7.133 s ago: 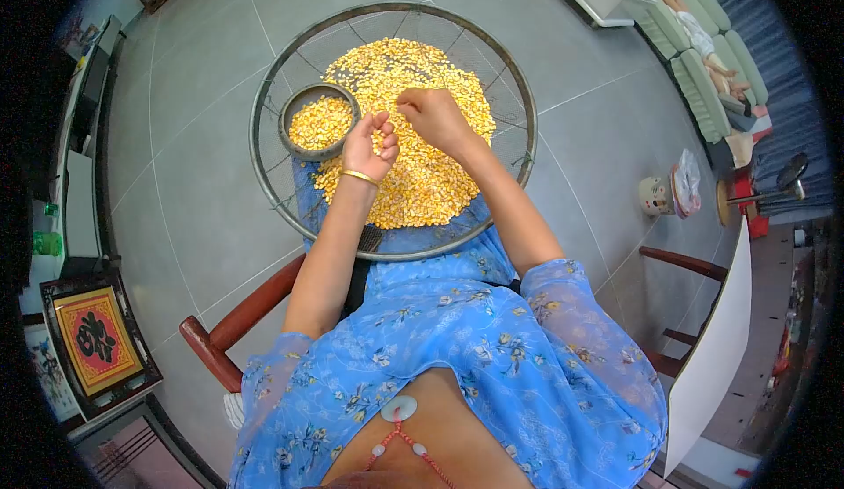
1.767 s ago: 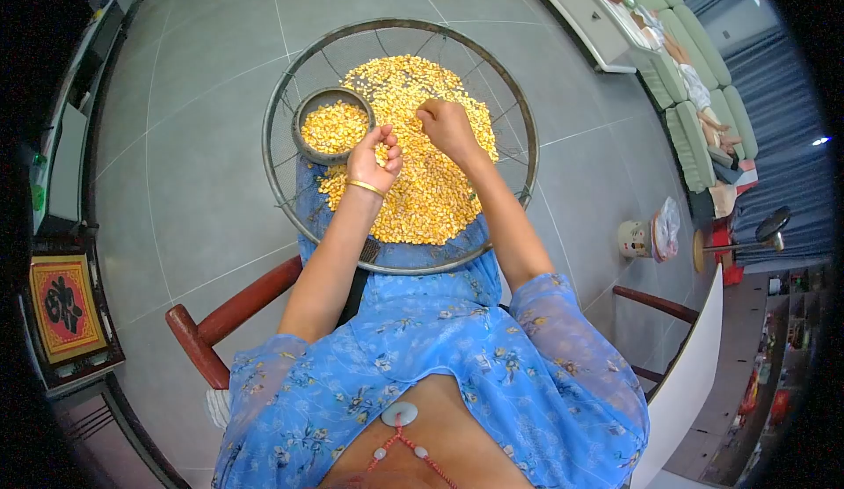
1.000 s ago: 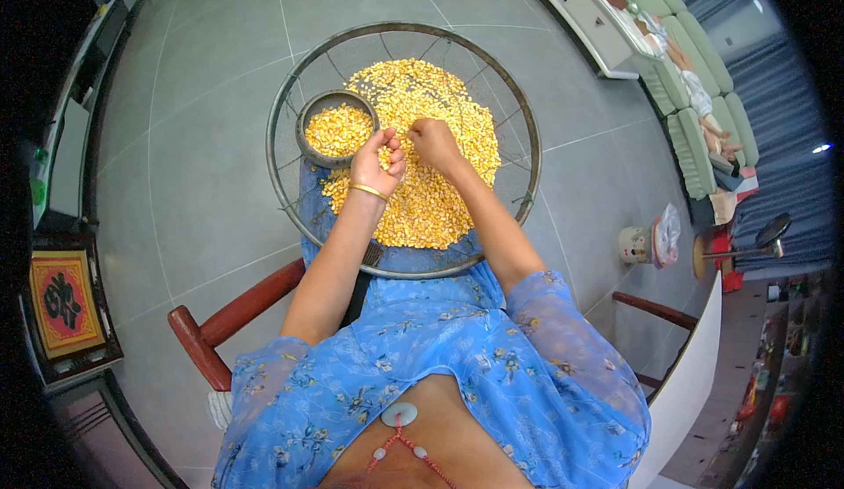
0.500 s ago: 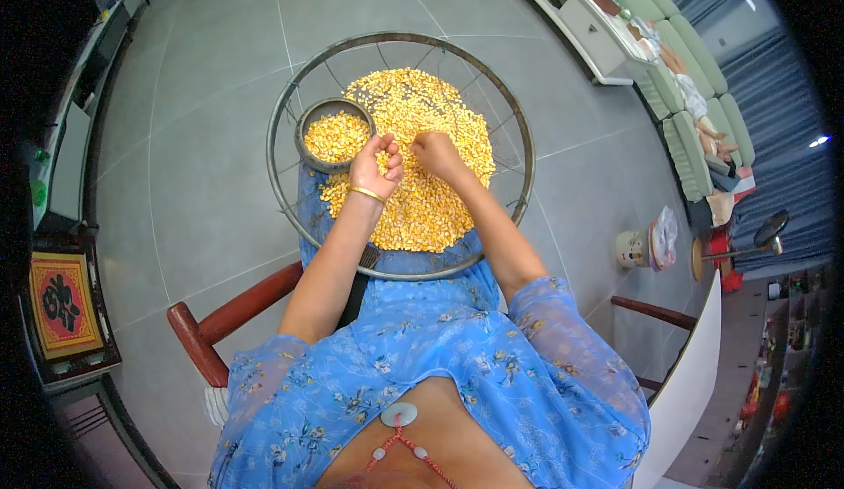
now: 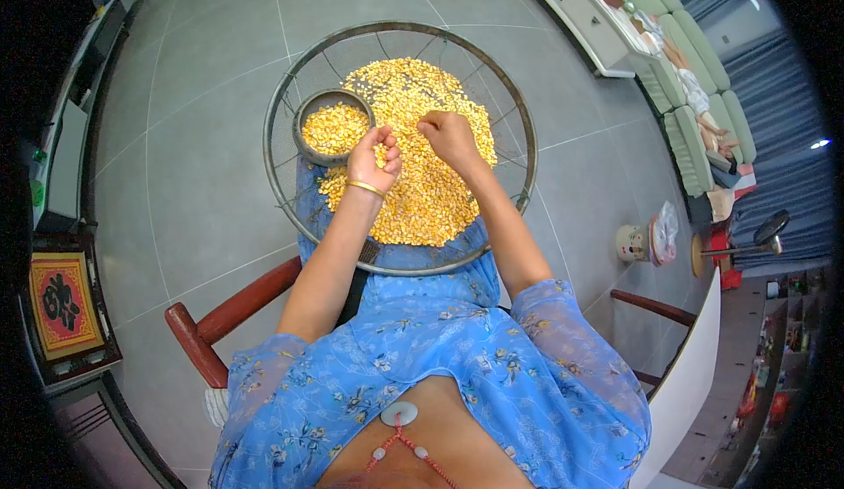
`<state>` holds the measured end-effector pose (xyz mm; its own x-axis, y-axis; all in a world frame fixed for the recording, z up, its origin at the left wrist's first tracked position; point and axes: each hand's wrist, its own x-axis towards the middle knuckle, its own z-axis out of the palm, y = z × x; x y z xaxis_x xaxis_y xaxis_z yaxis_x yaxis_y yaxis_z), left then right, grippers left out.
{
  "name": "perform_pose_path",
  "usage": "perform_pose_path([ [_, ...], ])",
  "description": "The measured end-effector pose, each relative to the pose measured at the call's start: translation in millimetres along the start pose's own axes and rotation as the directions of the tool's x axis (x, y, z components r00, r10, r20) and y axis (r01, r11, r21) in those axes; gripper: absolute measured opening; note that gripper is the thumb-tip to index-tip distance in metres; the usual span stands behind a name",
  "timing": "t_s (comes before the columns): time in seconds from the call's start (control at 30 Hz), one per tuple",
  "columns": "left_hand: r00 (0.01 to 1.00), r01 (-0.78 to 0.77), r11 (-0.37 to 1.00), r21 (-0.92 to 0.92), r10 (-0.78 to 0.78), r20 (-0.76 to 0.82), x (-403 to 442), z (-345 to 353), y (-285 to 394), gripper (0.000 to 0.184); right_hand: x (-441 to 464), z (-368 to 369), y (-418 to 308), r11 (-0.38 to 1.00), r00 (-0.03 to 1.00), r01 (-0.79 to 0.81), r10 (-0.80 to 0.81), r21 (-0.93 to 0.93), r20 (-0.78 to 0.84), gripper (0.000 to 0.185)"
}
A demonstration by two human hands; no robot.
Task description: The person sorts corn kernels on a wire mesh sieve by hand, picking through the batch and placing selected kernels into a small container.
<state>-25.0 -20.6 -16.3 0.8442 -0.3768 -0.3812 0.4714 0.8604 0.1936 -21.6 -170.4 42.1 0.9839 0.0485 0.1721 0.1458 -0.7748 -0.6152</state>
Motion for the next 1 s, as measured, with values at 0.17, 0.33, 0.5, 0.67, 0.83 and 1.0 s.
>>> perform_pose_path([
  [0.17,0.999,-0.015,0.999,0.033,0.016,-0.032,-2,4,-1,0.022,-3,-10,-40,0.984,0.988,0.146,-0.141,0.098,-0.059,0.015],
  [0.33,0.999,0.04,0.999,-0.002,-0.04,-0.036,-8,12,0,0.026,-13,-12,-70,0.968,0.979,0.097,-0.136,0.231,0.155,0.018],
  [0.5,0.999,0.043,0.999,0.017,-0.043,0.001,-4,5,-1,0.022,-6,2,-13,0.985,0.999,0.011,-0.017,0.17,0.03,0.017],
  [0.67,1.0,0.02,1.0,-0.015,-0.02,0.018,0,1,1,0.018,-32,36,25,0.973,0.947,-0.011,0.084,-0.23,0.309,0.018],
  [0.83,1.0,-0.004,1.0,0.003,0.004,-0.009,-4,4,2,0.017,-36,50,30,0.964,0.962,0.034,0.039,-0.263,0.271,0.017],
  [1.0,1.0,-0.026,0.999,0.018,0.026,-0.002,0,1,1,0.016,-17,19,13,0.998,0.997,0.024,-0.019,-0.056,0.078,0.014],
])
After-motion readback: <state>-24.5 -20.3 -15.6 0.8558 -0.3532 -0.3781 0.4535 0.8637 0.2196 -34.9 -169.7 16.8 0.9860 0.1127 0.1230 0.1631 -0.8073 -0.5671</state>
